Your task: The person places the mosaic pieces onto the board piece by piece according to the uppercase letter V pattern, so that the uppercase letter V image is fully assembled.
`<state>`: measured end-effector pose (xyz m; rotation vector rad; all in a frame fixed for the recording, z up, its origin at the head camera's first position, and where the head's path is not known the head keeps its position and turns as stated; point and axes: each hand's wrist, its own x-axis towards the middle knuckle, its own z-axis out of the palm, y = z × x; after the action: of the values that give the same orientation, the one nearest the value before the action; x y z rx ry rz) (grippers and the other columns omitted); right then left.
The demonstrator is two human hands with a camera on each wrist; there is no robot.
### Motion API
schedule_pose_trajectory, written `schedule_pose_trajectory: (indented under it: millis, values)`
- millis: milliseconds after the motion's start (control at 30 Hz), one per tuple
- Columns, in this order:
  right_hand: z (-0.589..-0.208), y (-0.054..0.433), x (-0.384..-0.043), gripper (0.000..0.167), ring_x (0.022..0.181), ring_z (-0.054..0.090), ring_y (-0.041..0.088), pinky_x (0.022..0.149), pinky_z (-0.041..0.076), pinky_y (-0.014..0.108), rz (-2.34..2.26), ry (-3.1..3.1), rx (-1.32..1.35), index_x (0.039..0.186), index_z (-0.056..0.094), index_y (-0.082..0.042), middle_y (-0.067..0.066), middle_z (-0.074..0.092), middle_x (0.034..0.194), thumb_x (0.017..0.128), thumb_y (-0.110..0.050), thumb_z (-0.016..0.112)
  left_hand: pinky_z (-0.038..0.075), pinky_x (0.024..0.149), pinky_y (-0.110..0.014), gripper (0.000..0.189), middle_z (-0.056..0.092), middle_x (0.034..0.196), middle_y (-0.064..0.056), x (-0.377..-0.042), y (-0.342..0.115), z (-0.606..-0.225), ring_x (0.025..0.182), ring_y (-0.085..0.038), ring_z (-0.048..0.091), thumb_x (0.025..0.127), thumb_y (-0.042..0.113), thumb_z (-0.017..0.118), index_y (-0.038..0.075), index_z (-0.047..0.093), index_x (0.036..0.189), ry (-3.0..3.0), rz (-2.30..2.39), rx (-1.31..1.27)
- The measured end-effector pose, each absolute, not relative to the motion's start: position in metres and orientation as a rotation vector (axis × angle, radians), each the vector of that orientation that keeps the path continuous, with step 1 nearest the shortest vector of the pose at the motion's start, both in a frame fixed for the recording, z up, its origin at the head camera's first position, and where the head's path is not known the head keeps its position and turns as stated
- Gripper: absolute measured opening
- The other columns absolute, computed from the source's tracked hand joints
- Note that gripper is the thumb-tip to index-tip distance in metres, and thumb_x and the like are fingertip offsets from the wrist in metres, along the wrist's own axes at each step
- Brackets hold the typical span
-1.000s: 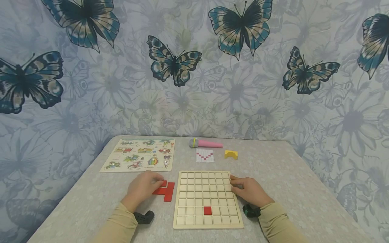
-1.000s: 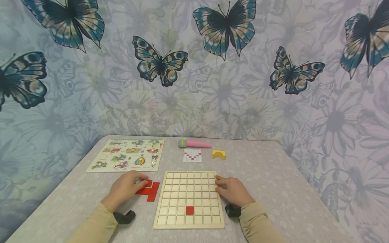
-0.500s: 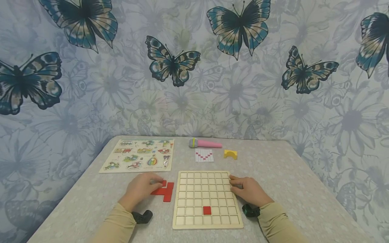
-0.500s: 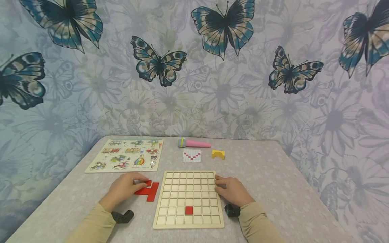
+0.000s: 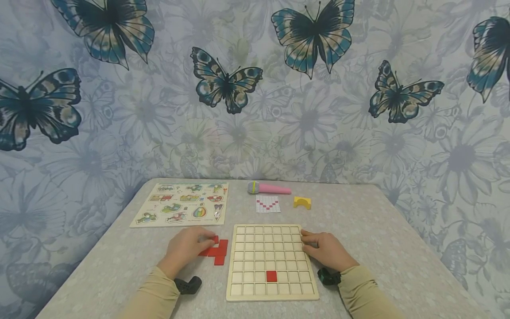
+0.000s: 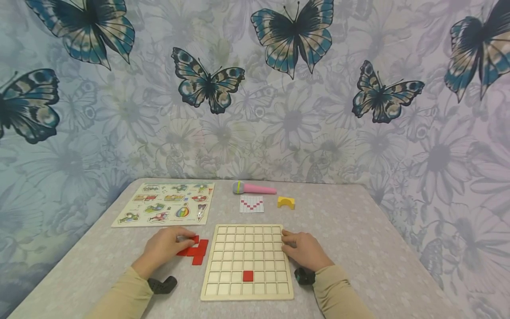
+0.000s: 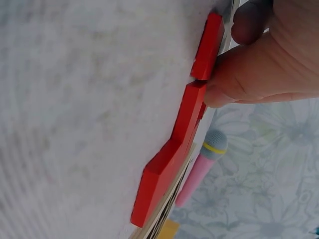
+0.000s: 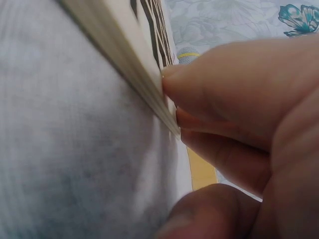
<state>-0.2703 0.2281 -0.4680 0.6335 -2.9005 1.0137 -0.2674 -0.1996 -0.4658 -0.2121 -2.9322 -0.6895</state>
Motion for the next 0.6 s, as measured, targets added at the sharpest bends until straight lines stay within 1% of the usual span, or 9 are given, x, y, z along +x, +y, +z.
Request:
schedule_pose_trajectory:
  millis: [200,400,467,533,600]
  values:
    - [-0.468,0.227,-0.27,0.037,0.137,0.054,0.033,0.108,0.045,0.051,1.028,-2.912,0.604,0.129,0.071,-0.004,0.007,0.059,0.147,0.097,-0.021,0.073,0.053,0.096,-0.052,0.025,0.074,0.122,0.003,-0.268,-0.196,-0.465,0.121,-0.026,0.066,0.087,0.035,0.081,0.03,0.08,0.112,-2.896,-0.698,-0.207]
    - [-0.468,0.227,-0.27,0.036,0.137,0.054,0.034,0.108,0.045,0.052,1.021,-2.912,0.606,0.128,0.071,-0.004,0.007,0.06,0.146,0.096,-0.02,0.073,0.055,0.092,-0.049,0.023,0.075,0.12,0.006,-0.263,-0.185,-0.461,0.116,-0.024,0.069,0.087,0.038,0.082,0.032,0.081,0.109,-2.862,-0.67,-0.282]
    - [-0.468,0.227,-0.27,0.036,0.137,0.055,0.034,0.108,0.045,0.052,1.02,-2.911,0.611,0.129,0.071,-0.004,0.007,0.06,0.147,0.097,-0.021,0.073,0.056,0.088,-0.045,0.022,0.075,0.118,0.008,-0.261,-0.18,-0.46,0.109,-0.02,0.07,0.086,0.037,0.082,0.033,0.081,0.107,-2.853,-0.65,-0.308]
    - [-0.468,0.227,-0.27,0.037,0.137,0.054,0.034,0.109,0.044,0.052,1.027,-2.914,0.608,0.129,0.071,-0.004,0.006,0.059,0.147,0.097,-0.021,0.073,0.056,0.081,-0.04,0.02,0.075,0.115,0.011,-0.259,-0.175,-0.459,0.096,-0.014,0.07,0.086,0.037,0.083,0.035,0.081,0.106,-2.846,-0.626,-0.324]
    - [-0.468,0.227,-0.27,0.037,0.137,0.054,0.034,0.109,0.044,0.052,1.034,-2.913,0.612,0.129,0.071,-0.004,0.006,0.059,0.147,0.097,-0.021,0.072,0.054,0.073,-0.034,0.021,0.074,0.11,0.014,-0.257,-0.17,-0.458,0.084,-0.007,0.065,0.084,0.037,0.084,0.035,0.081,0.105,-2.837,-0.62,-0.344]
